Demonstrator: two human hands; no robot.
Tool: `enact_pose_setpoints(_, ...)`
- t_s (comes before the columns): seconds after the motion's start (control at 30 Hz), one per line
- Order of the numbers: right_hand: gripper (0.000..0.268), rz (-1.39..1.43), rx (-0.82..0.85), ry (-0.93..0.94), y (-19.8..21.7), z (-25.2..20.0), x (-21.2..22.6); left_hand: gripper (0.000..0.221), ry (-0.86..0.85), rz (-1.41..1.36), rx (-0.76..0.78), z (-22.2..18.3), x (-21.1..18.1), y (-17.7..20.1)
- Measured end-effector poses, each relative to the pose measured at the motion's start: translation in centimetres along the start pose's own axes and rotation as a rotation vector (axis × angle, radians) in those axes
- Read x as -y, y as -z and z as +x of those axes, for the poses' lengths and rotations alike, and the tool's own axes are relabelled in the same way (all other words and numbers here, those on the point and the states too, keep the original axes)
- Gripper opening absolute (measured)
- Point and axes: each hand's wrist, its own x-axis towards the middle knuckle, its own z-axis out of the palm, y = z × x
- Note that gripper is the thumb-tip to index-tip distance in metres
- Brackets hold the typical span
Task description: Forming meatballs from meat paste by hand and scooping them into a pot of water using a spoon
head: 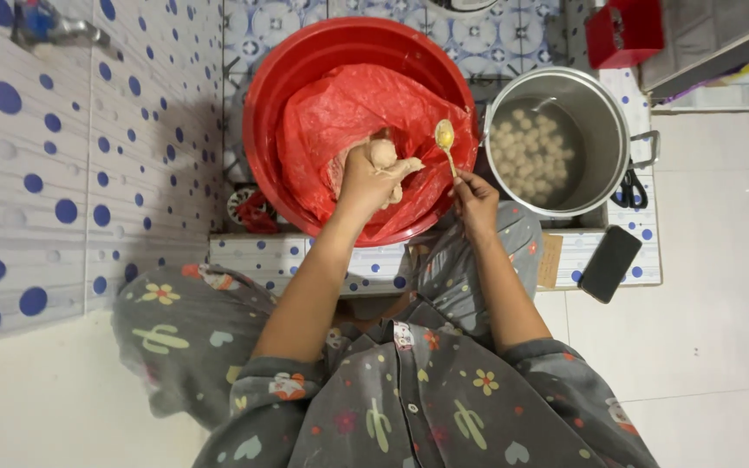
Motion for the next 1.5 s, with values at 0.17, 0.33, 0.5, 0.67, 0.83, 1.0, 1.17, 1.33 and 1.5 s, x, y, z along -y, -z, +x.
enact_pose_setpoints(0.17, 0.02, -0.047, -0.019, 0.058, 0.1, -1.4, 1.1, 0.029, -0.008, -0.005, 0.041, 2.8, 2.6, 0.2)
enact_pose_setpoints(0.33, 0.021, -0.335, 0.035, 0.181, -0.8, -4.8, 9.7, 0.027, 0.052, -0.019, 0.009, 0.4, -2.0, -0.2)
enact_pose_setpoints(0.5, 0.023, -0.769, 0.086, 0.589, -2.3, -7.4, 18.7, 0.04, 0.06, 0.027, 0.086, 0.3, -0.7, -0.3)
enact_pose_setpoints(0.67, 0.026, -1.02, 0.097, 0.791, -4.1, -10.2, 23.0, 0.026, 0.104, 0.048, 0.047, 1.2, 1.5, -0.6)
enact_pose_setpoints(0.83, 0.023, -1.253, 0.076, 0.912, -4.9, -11.4, 24.2, 0.014, 0.12, 0.091, -0.024, 1.2, 2.3, -0.9)
enact_pose_setpoints(1.0, 0.029, -1.396, 0.185, 0.802, -5.4, -11.8, 22.8, 0.013, 0.143, 0.108, -0.092, 3.9, 9.0, 1.2)
enact_pose_setpoints(1.17, 0.026, -1.172, 0.32, 0.618, -5.3, -11.0, 19.2, 0.008, 0.145, 0.478, -0.124, 3.7, 10.0, 1.4)
enact_pose_setpoints(1.33, 0.022, -0.723, 0.419, 0.27, -3.0, -9.4, 17.5, 0.015, 0.069, 1.045, -0.093, 4.1, 11.7, 3.1)
enact_pose_setpoints(1.5, 0.024, -0.469, 0.292, -0.161, -0.5, -9.2, 19.6, 0.017, 0.206, 1.249, 0.076, 5.0, 12.1, 3.5)
